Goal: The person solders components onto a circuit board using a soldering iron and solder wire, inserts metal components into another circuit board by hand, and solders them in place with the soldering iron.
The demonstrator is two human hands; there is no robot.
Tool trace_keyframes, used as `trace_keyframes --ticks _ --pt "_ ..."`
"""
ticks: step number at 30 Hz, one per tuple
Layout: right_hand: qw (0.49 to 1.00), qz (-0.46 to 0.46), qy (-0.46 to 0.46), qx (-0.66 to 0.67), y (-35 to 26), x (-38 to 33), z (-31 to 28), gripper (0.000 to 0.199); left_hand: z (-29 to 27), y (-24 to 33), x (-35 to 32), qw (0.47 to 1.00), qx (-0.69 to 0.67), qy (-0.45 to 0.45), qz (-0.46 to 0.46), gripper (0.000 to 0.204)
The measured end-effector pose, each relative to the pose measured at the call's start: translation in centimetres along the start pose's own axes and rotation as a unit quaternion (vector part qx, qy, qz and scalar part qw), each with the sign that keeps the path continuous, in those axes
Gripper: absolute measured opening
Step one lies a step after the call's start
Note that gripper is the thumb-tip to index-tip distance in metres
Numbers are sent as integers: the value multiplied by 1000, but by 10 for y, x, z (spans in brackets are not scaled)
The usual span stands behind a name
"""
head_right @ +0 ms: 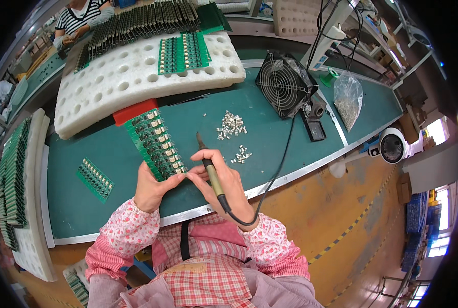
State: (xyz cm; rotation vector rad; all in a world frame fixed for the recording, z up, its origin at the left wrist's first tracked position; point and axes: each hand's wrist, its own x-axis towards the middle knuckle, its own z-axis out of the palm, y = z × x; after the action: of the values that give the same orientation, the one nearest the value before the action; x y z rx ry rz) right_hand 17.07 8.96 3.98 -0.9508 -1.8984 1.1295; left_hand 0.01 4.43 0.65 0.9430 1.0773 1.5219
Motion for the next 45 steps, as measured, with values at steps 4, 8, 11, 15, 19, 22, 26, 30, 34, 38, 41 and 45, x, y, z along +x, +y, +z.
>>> trace_keyframes --ticks 4,8,11,15,19,22,26,30,34,38,41,45 --pt "999 -21 43 -26 2 -6 9 34 1 -3 -1 1000 -19 6 4 36" --pt "995 -42 91 -30 6 -9 18 34 1 -4 0 1000 1 16 -3 33" --pt "994 1 108 32 11 -8 21 34 5 -1 3 999 -36 19 0 31" --pt "968 58 95 224 8 -9 27 33 1 4 0 998 -46 27 20 31" --pt "975 31 121 183 11 -14 30 37 3 2 -3 998 -38 37 32 32" --pt "976 19 119 181 11 -15 31 36 6 -3 -4 997 -65 22 42 29" --pt "978 23 97 182 13 -11 30 36 5 -8 -2 996 -71 34 45 25" --pt "968 45 90 231 11 -7 31 37 3 -7 0 996 -74 17 40 26" --pt "948 62 58 308 12 -8 20 38 -3 -5 4 998 -63 -20 10 40" --pt "952 68 27 298 20 -11 -3 38 -19 3 9 993 -119 18 4 50" --pt "959 68 16 275 29 -12 -21 38 -41 9 15 995 -96 28 -23 48" --pt "986 37 -4 163 30 -12 -33 34 -51 24 12 1000 13 9 -27 36"
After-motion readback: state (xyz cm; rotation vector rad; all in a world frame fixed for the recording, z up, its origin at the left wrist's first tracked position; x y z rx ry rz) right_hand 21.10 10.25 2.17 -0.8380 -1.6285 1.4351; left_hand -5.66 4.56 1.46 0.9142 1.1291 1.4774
